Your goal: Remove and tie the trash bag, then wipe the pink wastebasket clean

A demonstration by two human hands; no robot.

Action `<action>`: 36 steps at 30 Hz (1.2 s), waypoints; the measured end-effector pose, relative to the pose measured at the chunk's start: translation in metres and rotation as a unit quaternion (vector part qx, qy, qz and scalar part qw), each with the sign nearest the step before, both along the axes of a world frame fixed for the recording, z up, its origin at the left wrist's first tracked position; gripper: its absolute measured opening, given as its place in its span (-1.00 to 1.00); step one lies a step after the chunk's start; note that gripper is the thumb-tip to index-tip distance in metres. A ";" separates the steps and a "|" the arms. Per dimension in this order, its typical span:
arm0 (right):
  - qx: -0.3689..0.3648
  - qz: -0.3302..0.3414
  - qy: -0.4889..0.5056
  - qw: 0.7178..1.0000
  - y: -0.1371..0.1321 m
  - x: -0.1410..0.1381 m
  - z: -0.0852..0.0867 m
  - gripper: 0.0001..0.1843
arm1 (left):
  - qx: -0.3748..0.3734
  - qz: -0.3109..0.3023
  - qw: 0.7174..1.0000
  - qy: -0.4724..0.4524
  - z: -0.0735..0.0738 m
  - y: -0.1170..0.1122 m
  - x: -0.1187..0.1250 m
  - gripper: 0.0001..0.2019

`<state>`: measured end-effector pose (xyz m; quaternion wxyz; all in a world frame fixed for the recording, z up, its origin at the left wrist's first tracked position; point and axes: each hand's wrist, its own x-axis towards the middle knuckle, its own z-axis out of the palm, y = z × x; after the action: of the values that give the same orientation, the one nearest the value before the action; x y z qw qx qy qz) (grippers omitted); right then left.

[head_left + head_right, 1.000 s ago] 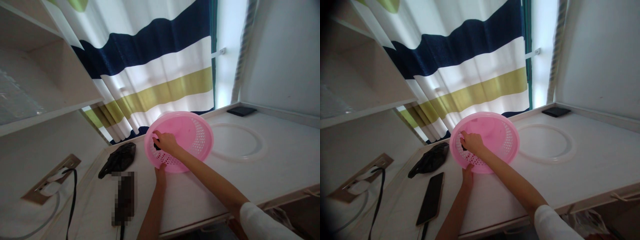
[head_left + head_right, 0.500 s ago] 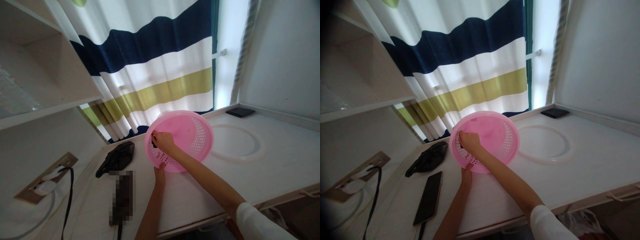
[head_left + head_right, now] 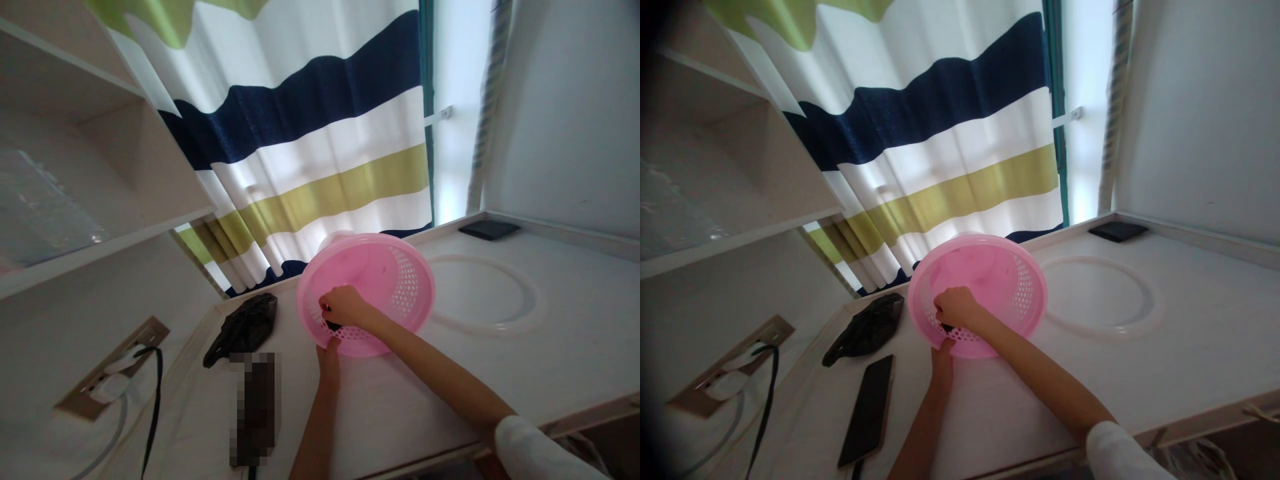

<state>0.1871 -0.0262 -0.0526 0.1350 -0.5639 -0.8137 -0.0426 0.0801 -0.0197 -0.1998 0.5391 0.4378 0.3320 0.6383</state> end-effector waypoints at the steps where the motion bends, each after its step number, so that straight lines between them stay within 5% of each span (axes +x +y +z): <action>1: -0.018 0.026 -0.012 0.999 -0.003 0.006 0.002 -0.71 | 0.000 0.000 1.000 -0.003 0.001 0.000 0.001 -0.54; 6: -0.098 0.097 -0.030 0.990 -0.013 0.040 0.013 -0.70 | -0.011 0.004 1.000 -0.019 0.007 -0.003 0.004 -0.54; 15: -0.166 -0.030 -0.036 0.985 0.003 0.082 0.021 -0.56 | -0.022 0.002 0.997 0.071 0.028 -0.008 0.003 -0.52; 20: -0.139 -0.039 0.001 0.990 0.009 0.091 0.029 -0.65 | -0.027 0.012 0.996 0.083 0.035 -0.011 0.005 -0.47; 28: -0.064 -0.005 0.061 0.996 0.009 0.100 0.027 -0.69 | -0.089 0.011 0.995 0.038 0.026 -0.010 0.004 -0.46; 36: -0.088 0.044 0.095 0.991 0.000 0.107 0.039 -0.65 | -0.084 0.021 0.996 0.010 0.031 -0.014 0.005 -0.41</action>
<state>0.2944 -0.0263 -0.0138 0.1626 -0.5389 -0.8217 0.0891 0.0853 -0.0342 -0.1691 0.5568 0.3901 0.3985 0.6156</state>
